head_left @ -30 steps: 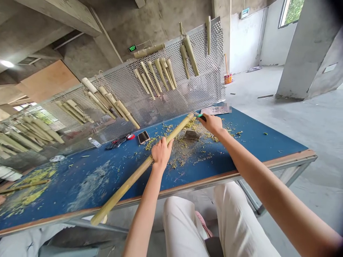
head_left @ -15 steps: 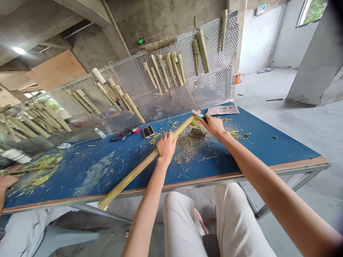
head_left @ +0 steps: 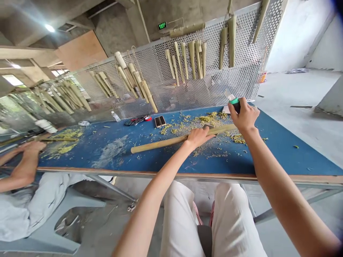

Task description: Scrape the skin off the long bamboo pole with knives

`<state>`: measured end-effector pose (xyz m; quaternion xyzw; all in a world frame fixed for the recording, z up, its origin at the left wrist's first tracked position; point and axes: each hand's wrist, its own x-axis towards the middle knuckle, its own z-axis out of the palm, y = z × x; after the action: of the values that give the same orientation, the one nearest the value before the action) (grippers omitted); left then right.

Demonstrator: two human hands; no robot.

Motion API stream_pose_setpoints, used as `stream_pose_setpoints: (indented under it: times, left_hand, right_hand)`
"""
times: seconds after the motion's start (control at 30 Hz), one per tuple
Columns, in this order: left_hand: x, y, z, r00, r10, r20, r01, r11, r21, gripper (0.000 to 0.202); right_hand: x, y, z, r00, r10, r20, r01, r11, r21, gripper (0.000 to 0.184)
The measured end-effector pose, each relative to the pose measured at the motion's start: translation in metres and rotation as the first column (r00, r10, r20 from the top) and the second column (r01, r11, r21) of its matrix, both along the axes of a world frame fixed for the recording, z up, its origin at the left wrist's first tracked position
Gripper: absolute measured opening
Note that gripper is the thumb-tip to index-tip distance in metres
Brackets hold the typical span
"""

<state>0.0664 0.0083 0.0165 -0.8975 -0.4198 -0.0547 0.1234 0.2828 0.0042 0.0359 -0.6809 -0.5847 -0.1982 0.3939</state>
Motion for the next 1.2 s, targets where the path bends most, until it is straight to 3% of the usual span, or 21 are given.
stream_pose_setpoints:
  times: [0.23,0.37,0.47,0.57,0.63,0.7,0.77,0.87,0.9,0.93,0.97,1.07,1.2]
  left_hand:
    - [0.036,-0.001,-0.012,0.987,-0.161,-0.025,0.161,0.987,-0.003,0.056]
    - [0.044,-0.006,-0.021,0.967,-0.250,-0.058,0.252,0.967,0.038,0.045]
    - [0.034,-0.010,-0.019,0.945,-0.324,-0.049,0.328,0.938,0.116,0.041]
    - [0.002,-0.011,-0.006,0.933,-0.359,0.007,0.353,0.920,0.172,0.046]
    - [-0.031,-0.004,0.007,0.956,-0.276,0.098,0.253,0.947,0.200,0.053]
    - [-0.070,0.012,0.022,0.971,-0.087,0.225,0.033,0.972,0.232,0.054]
    - [-0.111,0.035,0.037,0.938,0.122,0.325,-0.202,0.953,0.224,0.042]
    - [-0.168,0.078,0.054,0.806,0.484,0.341,-0.528,0.848,0.046,0.035]
    - [-0.184,0.093,0.057,0.732,0.614,0.296,-0.618,0.781,-0.091,0.031]
    - [-0.199,0.106,0.059,0.640,0.735,0.224,-0.691,0.678,-0.252,0.026]
    - [-0.211,0.118,0.059,0.598,0.778,0.190,-0.713,0.626,-0.315,0.023]
    - [-0.235,0.148,0.053,0.538,0.823,0.180,-0.738,0.564,-0.371,0.024]
    - [-0.238,0.186,0.038,0.457,0.859,0.231,-0.703,0.508,-0.498,0.040]
  right_hand:
    - [-0.030,0.007,-0.012,0.979,0.172,0.109,-0.158,0.979,-0.126,0.059]
    - [-0.030,0.012,-0.021,0.977,0.185,0.110,-0.161,0.967,-0.197,0.062]
    - [-0.023,0.015,-0.024,0.987,0.137,0.081,-0.112,0.959,-0.259,0.067]
    - [-0.024,0.019,-0.027,0.995,0.091,0.033,-0.075,0.938,-0.338,0.072]
    - [-0.029,0.022,-0.031,0.996,0.091,0.018,-0.077,0.918,-0.390,0.071]
    - [-0.037,0.025,-0.035,0.987,0.150,0.047,-0.120,0.911,-0.394,0.066]
    - [-0.044,0.027,-0.039,0.953,0.276,0.124,-0.213,0.904,-0.372,0.059]
    - [-0.050,0.030,-0.045,0.872,0.436,0.223,-0.326,0.857,-0.400,0.049]
    - [-0.051,0.030,-0.046,0.855,0.461,0.236,-0.338,0.842,-0.420,0.047]
    - [-0.051,0.031,-0.047,0.845,0.476,0.243,-0.344,0.833,-0.434,0.045]
    - [-0.051,0.031,-0.048,0.838,0.487,0.246,-0.351,0.827,-0.440,0.044]
    - [-0.051,0.031,-0.049,0.818,0.519,0.246,-0.388,0.815,-0.430,0.041]
    - [-0.053,0.030,-0.046,0.804,0.541,0.245,-0.404,0.801,-0.442,0.042]
